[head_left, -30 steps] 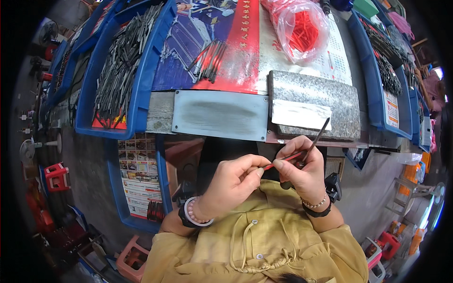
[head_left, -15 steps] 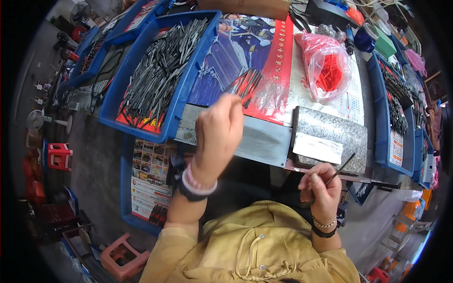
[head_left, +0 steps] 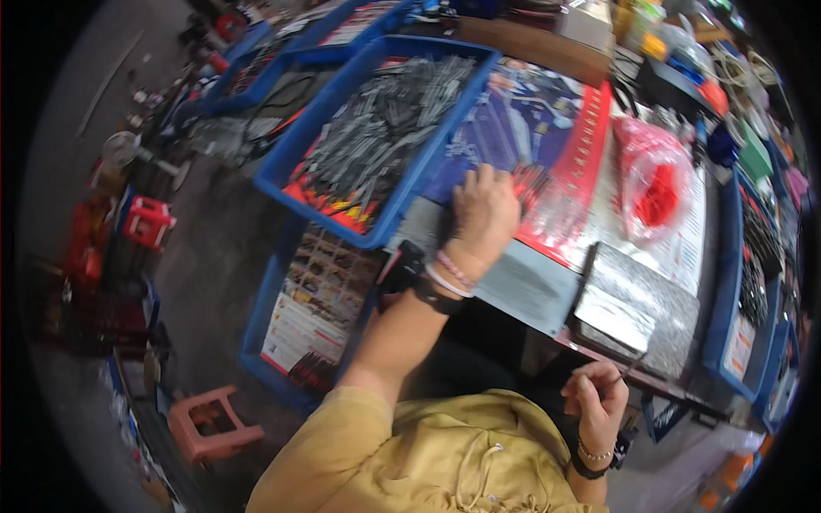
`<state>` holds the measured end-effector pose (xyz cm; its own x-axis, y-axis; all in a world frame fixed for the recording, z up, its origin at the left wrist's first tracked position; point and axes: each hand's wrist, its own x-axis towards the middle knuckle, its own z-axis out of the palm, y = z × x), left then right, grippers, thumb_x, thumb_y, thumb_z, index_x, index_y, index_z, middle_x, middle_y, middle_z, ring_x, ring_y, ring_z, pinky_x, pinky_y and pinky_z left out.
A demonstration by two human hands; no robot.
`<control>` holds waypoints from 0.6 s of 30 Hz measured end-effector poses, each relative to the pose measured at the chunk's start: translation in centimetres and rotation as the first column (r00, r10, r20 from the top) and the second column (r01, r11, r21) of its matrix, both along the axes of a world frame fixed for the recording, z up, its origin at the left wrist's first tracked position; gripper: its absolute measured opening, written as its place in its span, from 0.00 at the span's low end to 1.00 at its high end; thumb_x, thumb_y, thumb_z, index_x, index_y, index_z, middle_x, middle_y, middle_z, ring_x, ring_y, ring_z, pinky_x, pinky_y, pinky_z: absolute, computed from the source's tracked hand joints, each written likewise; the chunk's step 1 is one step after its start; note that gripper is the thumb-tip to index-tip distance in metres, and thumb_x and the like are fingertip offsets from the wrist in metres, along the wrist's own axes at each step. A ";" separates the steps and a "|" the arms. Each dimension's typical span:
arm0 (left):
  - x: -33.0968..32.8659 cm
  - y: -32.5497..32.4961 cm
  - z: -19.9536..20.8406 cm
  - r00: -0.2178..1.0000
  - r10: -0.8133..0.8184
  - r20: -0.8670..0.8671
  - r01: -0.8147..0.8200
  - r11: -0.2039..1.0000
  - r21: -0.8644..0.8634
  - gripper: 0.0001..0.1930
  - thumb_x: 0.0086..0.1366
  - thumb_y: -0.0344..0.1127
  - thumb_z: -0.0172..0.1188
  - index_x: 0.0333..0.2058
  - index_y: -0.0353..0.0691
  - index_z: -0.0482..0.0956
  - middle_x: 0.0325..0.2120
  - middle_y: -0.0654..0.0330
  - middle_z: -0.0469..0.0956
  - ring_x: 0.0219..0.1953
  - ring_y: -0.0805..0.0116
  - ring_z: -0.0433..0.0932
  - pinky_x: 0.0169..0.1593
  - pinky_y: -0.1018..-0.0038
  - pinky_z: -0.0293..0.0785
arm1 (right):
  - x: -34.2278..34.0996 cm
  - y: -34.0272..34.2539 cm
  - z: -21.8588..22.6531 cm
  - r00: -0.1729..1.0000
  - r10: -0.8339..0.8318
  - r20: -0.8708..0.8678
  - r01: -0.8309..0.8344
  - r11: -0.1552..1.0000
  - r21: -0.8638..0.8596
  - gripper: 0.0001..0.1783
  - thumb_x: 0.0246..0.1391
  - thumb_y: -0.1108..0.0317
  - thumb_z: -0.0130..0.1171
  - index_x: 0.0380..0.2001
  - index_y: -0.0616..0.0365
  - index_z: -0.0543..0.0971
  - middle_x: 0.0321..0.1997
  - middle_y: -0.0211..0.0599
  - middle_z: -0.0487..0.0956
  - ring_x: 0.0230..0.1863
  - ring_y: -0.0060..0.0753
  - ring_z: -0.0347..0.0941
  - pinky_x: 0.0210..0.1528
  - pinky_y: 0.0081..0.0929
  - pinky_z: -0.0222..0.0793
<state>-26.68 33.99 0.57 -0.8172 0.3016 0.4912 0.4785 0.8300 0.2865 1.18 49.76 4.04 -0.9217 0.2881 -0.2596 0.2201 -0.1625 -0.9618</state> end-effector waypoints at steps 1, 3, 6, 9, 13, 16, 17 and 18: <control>0.5 -0.1 0.6 1.000 0.010 0.001 -0.010 1.000 0.023 0.06 0.61 0.32 0.57 0.31 0.36 0.77 0.30 0.49 0.75 0.36 0.46 0.75 0.41 0.55 0.73 | 0.0 -0.1 0.0 1.000 -0.008 -0.005 0.008 1.000 -0.001 0.05 0.63 0.73 0.56 0.37 0.65 0.75 0.26 0.36 0.81 0.19 0.14 0.68 0.22 0.13 0.63; 2.2 -1.3 2.3 0.997 -0.062 -0.045 0.068 0.988 0.137 0.06 0.61 0.31 0.59 0.34 0.35 0.78 0.32 0.49 0.76 0.38 0.47 0.76 0.42 0.55 0.73 | 0.0 0.0 0.2 1.000 0.007 -0.015 -0.007 1.000 0.021 0.05 0.63 0.72 0.57 0.37 0.65 0.75 0.26 0.36 0.80 0.18 0.14 0.68 0.21 0.12 0.62; 4.9 -5.2 5.2 0.986 -0.092 -0.137 0.119 0.971 0.206 0.07 0.59 0.28 0.61 0.37 0.36 0.79 0.34 0.50 0.78 0.39 0.48 0.77 0.42 0.57 0.73 | -0.2 0.2 0.6 1.000 0.021 -0.013 -0.021 1.000 0.021 0.05 0.63 0.72 0.57 0.37 0.65 0.75 0.26 0.36 0.80 0.18 0.14 0.68 0.21 0.12 0.61; 5.0 -11.4 7.3 0.998 0.054 -0.032 -0.049 0.990 0.132 0.07 0.60 0.28 0.61 0.38 0.36 0.81 0.34 0.50 0.80 0.38 0.48 0.79 0.43 0.58 0.75 | -1.0 0.0 0.6 0.999 0.049 -0.011 -0.049 0.999 0.001 0.05 0.63 0.73 0.57 0.37 0.65 0.76 0.25 0.35 0.80 0.18 0.14 0.68 0.21 0.12 0.61; 1.2 -18.1 7.4 0.907 0.338 0.250 -0.284 0.932 -0.226 0.08 0.59 0.33 0.63 0.36 0.37 0.83 0.33 0.46 0.82 0.39 0.46 0.81 0.43 0.57 0.75 | -2.4 -1.2 0.1 0.988 0.150 -0.027 -0.151 0.988 -0.042 0.04 0.63 0.75 0.57 0.37 0.65 0.76 0.26 0.33 0.80 0.19 0.12 0.68 0.22 0.12 0.61; -2.0 -20.0 6.1 0.862 0.413 0.295 -0.265 0.862 -0.433 0.09 0.55 0.32 0.65 0.35 0.37 0.84 0.32 0.45 0.82 0.40 0.44 0.81 0.43 0.56 0.76 | -2.8 -2.2 0.0 0.963 0.271 0.004 -0.271 0.963 -0.004 0.03 0.62 0.76 0.57 0.37 0.66 0.77 0.27 0.31 0.81 0.25 0.13 0.74 0.25 0.13 0.66; -3.1 -20.1 5.6 0.866 0.394 0.309 -0.229 0.860 -0.456 0.08 0.55 0.31 0.63 0.34 0.36 0.84 0.33 0.43 0.82 0.40 0.44 0.82 0.44 0.55 0.77 | -2.8 -2.5 0.0 0.948 0.319 -0.009 -0.318 0.946 0.057 0.03 0.61 0.77 0.58 0.37 0.66 0.77 0.27 0.32 0.81 0.27 0.16 0.76 0.29 0.14 0.70; -4.0 -20.0 5.1 0.856 0.391 0.339 -0.199 0.853 -0.483 0.08 0.56 0.30 0.62 0.33 0.35 0.84 0.34 0.42 0.82 0.41 0.43 0.82 0.44 0.54 0.78 | -2.8 -2.5 0.0 0.931 0.365 -0.017 -0.362 0.927 0.103 0.03 0.60 0.77 0.58 0.37 0.66 0.77 0.27 0.33 0.81 0.28 0.17 0.76 0.30 0.15 0.70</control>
